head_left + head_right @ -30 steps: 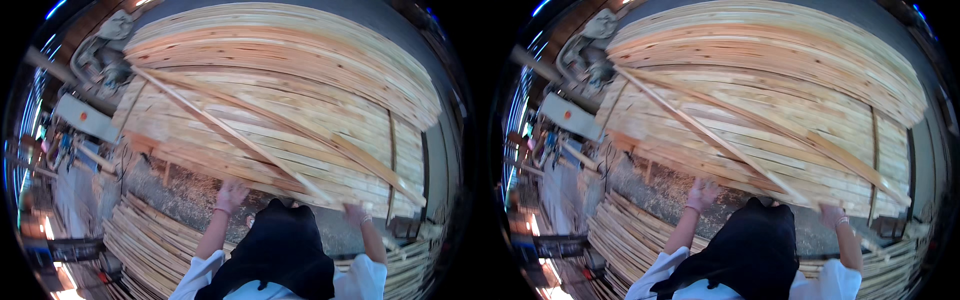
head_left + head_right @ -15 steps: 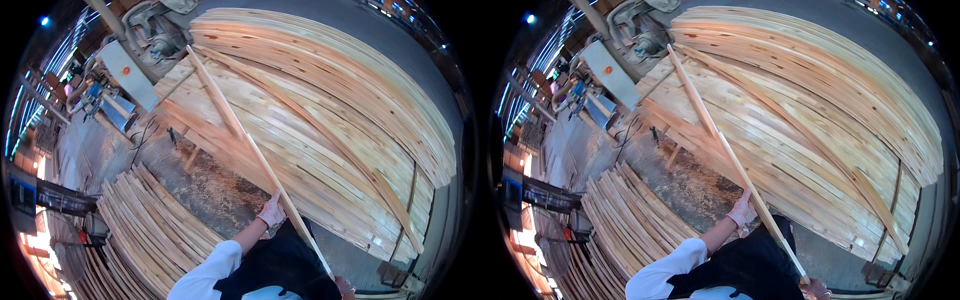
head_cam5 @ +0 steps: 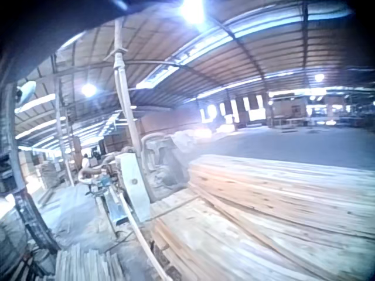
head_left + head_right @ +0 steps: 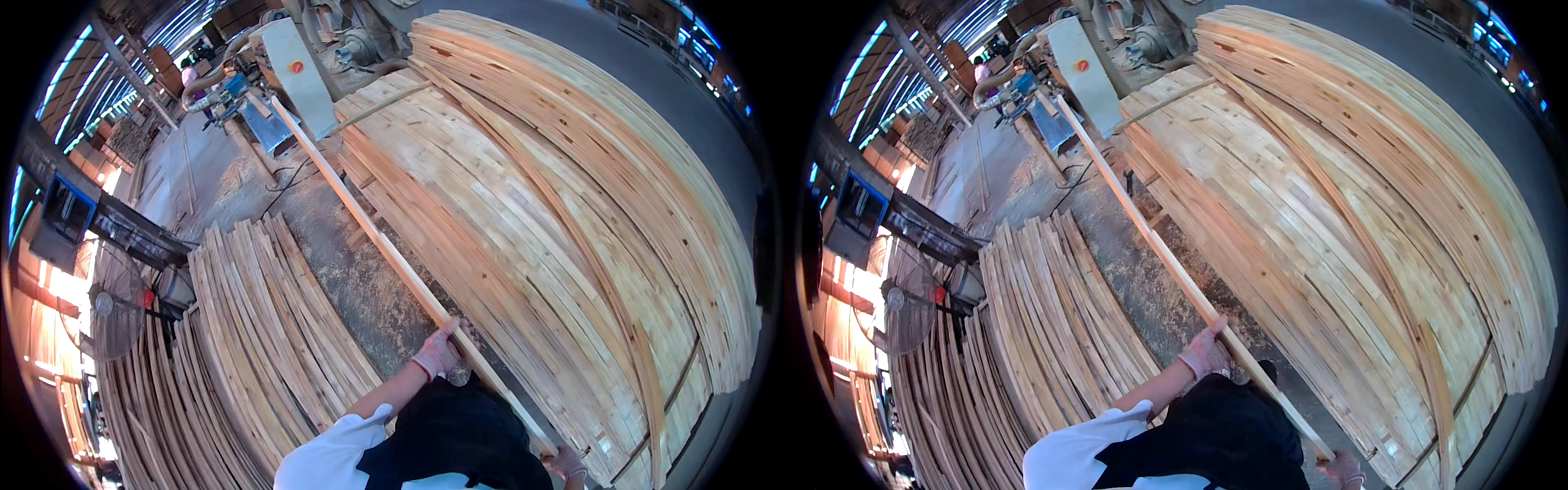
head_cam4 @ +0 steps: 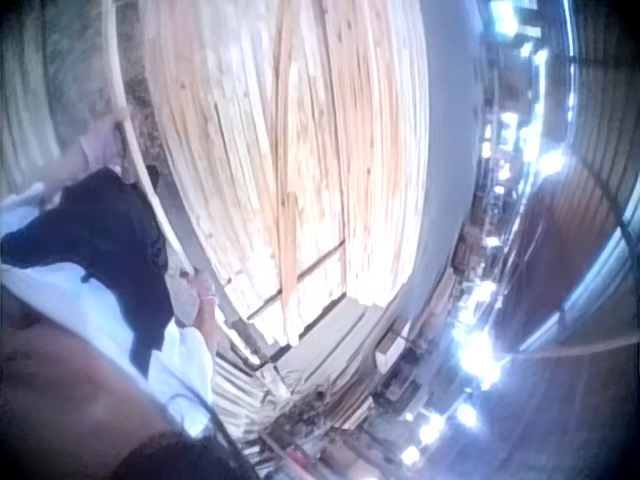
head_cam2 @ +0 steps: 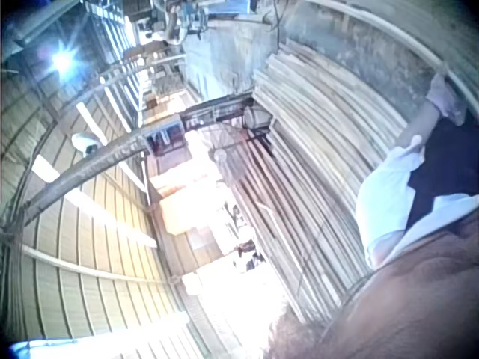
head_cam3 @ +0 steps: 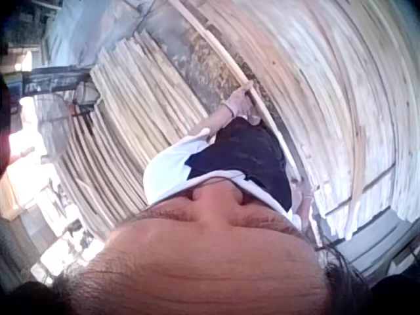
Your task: The person processes wood strips using a machinery table and سپس sorts and stacks the lumber into organized piles by hand.
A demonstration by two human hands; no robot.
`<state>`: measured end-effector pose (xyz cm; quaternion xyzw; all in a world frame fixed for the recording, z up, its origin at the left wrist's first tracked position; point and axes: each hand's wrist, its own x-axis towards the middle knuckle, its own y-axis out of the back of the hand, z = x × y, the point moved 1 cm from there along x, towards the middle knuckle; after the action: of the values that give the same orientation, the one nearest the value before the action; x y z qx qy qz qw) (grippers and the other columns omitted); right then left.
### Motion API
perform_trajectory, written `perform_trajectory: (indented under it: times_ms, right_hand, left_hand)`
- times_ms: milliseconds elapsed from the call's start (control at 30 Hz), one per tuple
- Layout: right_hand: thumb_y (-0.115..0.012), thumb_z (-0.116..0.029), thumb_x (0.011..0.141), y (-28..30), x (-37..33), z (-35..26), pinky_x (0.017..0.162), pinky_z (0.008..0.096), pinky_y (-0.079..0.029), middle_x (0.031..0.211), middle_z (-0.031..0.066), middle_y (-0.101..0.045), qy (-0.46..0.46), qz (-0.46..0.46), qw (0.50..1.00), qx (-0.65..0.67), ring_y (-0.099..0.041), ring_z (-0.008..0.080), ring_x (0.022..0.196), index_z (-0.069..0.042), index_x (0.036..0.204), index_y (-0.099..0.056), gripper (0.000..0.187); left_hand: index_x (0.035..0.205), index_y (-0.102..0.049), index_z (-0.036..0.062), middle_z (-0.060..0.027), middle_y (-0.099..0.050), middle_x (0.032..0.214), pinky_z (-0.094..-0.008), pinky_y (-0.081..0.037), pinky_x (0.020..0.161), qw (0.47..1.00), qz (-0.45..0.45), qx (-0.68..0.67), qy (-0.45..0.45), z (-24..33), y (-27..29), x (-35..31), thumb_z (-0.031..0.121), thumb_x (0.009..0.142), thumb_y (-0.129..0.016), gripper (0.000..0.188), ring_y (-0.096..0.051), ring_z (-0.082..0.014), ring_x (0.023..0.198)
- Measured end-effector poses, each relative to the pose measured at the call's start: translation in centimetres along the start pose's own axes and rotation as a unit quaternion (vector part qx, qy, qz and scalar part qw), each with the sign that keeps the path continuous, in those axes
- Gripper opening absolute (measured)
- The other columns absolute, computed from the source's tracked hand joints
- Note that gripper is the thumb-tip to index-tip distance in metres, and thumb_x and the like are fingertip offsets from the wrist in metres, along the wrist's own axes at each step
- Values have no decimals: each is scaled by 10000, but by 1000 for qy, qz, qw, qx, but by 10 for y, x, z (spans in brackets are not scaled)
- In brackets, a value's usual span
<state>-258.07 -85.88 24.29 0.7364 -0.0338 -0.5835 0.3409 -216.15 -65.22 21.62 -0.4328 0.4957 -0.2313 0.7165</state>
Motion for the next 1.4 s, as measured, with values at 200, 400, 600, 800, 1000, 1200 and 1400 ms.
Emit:
perform_trajectory:
  times_ms: [200,400,600,800,1000,1200,1400]
  right_hand:
    - [-663,-491,721,54,12,-102,825,448,-480,983,191,-655,168,186,968,9,-623,349,946,-126,1118,-627,540]
    - [-622,-398,791,67,-13,-164,803,428,-490,992,178,-656,381,247,878,150,-624,345,939,-97,1143,-590,464]
    - [-503,-464,832,78,-20,39,780,395,-496,876,186,-668,92,143,985,-6,-635,336,905,-98,1006,-671,439]
    - [-566,-424,841,77,-86,115,683,388,-487,827,146,-664,-9,91,985,149,-636,296,762,-42,973,-656,413]
    - [-585,-392,865,93,-85,-28,619,312,-461,855,93,-660,94,129,918,363,-593,209,722,-17,1011,-655,408]
    - [-754,-284,717,76,-23,-160,392,237,-359,599,17,-557,69,200,852,479,-468,80,451,-13,712,-576,324]
    - [-634,-594,738,109,-18,-294,778,381,-486,889,144,-672,93,226,931,270,-640,266,877,-71,967,-671,572]
  left_hand:
    - [1041,-597,67,-52,-640,998,-319,-522,785,932,70,355,12,-33,6,16,284,865,-647,284,-622,-182,870]
    - [985,-641,70,-46,-656,917,-337,-516,783,959,3,214,183,-167,9,-12,279,886,-605,234,-613,-176,842]
    - [1140,-584,-8,-142,-655,1052,-382,-552,816,948,-26,300,102,-74,-8,-29,230,891,-587,344,-659,-271,919]
    - [976,-609,34,-102,-681,884,-397,-586,690,953,101,281,-57,73,-32,-13,208,852,-618,213,-682,-250,807]
    - [1085,-574,48,-49,-655,866,-345,-586,663,896,199,335,-214,206,-50,21,242,889,-563,277,-661,-191,722]
    - [1088,-556,104,-104,-650,957,-463,-545,770,902,208,238,-294,337,-4,67,279,879,-581,274,-640,-281,905]
    - [1297,-429,18,-208,-561,1165,-419,-460,935,968,22,248,-25,241,8,56,632,880,-404,742,-548,-306,1088]
